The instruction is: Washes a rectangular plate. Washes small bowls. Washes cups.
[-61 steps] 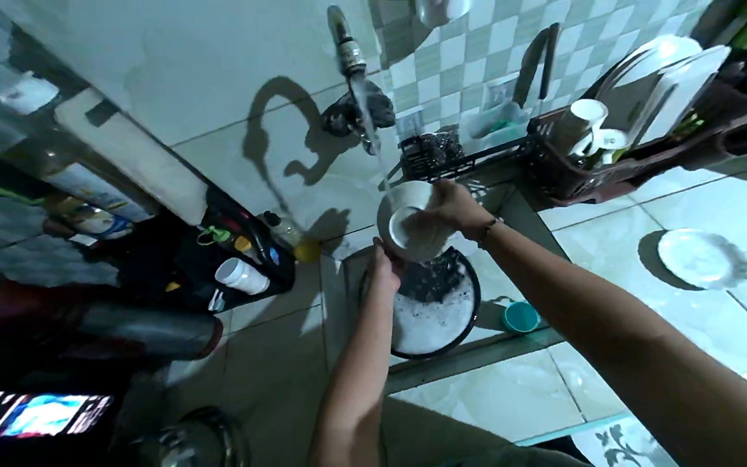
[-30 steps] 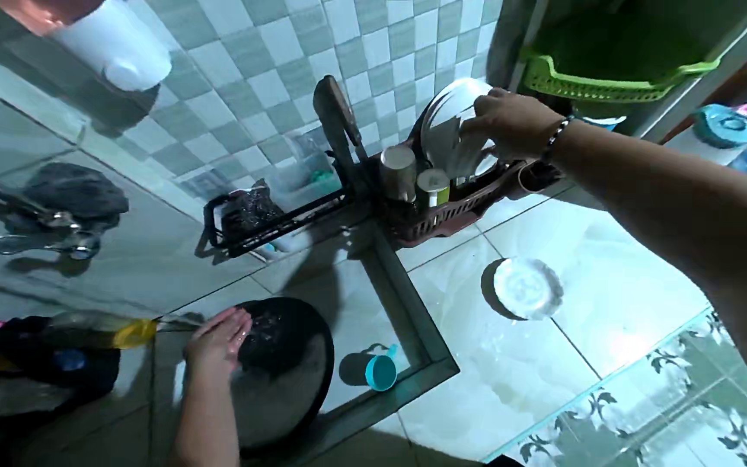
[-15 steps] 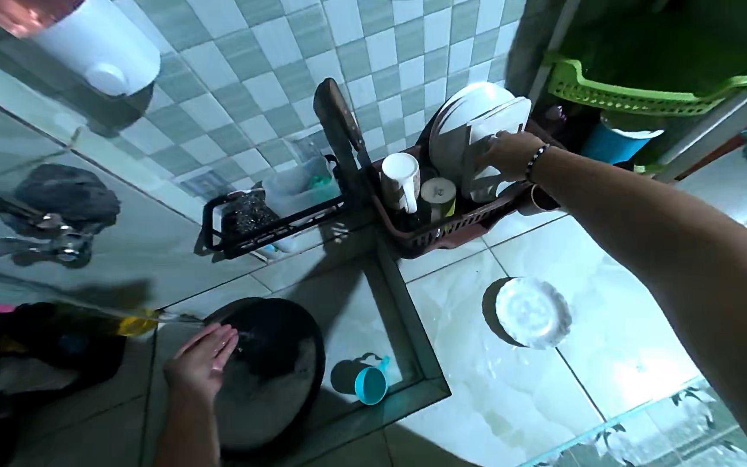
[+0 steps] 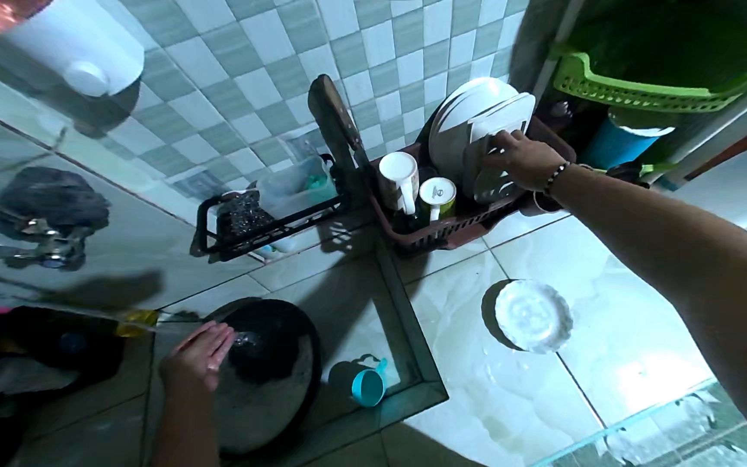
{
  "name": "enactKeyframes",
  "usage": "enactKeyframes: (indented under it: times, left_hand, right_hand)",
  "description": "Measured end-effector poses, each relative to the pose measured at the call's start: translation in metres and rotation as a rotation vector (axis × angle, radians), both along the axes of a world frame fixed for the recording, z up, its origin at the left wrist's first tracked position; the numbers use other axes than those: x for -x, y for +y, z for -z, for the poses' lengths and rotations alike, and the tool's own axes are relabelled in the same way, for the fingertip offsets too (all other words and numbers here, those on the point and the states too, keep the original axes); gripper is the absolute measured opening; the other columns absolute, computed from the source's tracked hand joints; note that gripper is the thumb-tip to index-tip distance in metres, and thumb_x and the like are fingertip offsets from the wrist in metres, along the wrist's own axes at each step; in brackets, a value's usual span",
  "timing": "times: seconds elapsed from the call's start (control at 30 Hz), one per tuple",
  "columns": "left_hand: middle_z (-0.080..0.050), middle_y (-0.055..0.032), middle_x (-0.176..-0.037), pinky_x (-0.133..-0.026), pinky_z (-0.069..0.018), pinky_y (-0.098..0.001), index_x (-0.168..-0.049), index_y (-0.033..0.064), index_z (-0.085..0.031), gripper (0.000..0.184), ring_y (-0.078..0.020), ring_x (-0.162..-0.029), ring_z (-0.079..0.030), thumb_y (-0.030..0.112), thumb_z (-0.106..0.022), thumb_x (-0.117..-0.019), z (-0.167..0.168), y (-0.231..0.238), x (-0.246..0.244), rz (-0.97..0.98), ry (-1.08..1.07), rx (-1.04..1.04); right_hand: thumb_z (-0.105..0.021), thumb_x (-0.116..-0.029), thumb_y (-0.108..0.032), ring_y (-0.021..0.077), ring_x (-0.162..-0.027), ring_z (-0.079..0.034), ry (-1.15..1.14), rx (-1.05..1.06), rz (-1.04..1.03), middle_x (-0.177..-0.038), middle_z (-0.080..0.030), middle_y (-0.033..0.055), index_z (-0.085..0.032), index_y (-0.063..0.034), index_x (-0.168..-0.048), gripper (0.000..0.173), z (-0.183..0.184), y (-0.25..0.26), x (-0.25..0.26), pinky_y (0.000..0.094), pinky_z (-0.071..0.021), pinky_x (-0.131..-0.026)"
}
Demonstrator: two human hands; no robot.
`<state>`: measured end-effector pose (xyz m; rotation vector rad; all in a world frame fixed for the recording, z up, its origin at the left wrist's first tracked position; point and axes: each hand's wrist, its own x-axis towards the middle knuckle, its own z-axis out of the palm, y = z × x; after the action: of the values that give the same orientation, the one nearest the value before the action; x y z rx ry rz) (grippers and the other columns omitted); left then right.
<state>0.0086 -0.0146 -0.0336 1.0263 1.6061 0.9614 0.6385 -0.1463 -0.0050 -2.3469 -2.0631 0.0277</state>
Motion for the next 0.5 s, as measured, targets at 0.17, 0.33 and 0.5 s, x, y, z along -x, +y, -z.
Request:
enactKeyframes:
  times: [0.17, 0.33, 0.5]
  left_hand:
    - [-0.063, -0.0129, -0.113, -0.083, -0.0578, -0.0295, -0.133, -0.0037, -0.052, 0.031, -0.015, -0.094, -0.067, 0.006, -0.055, -0.1034, -0.001, 0.002, -0.002, 0.006, -0.014, -0.005]
    - [-0.063, -0.0136, -0.117, -0.085, -0.0579, -0.0303, -0.135, -0.0037, -0.051, 0.033, -0.0158, -0.097, -0.068, 0.008, -0.053, -0.1046, -0.002, 0.002, 0.002, 0.004, -0.031, -0.011]
    - [-0.062, -0.0129, -0.118, -0.086, -0.0573, -0.0295, -0.136, -0.0028, -0.05, 0.032, -0.0154, -0.099, -0.067, 0.007, -0.051, -0.1051, -0.003, 0.005, 0.008, 0.004, -0.055, -0.001]
  right_hand:
    - [-0.063, -0.0899, 0.012, 0.0525, -0.128, -0.049, -0.009, -0.128, 0.023, -0.142, -0.05, 0.0254, -0.07, -0.0193, -0.13, 0.051, 0.004, -0.008, 0.001, 0.0648, -0.0543, -0.081]
    - [-0.061, -0.0913, 0.011, 0.0551, -0.126, -0.05, 0.027, -0.179, 0.134, -0.139, -0.049, 0.0293, -0.058, -0.0208, -0.143, 0.061, 0.01, -0.011, 0.009, 0.0654, -0.0546, -0.078]
    - [-0.067, -0.0841, 0.014, 0.0565, -0.127, -0.048, 0.062, -0.259, 0.175, -0.143, -0.048, 0.0287, -0.053, -0.022, -0.148, 0.075, 0.006, -0.024, 0.021, 0.0678, -0.0524, -0.082]
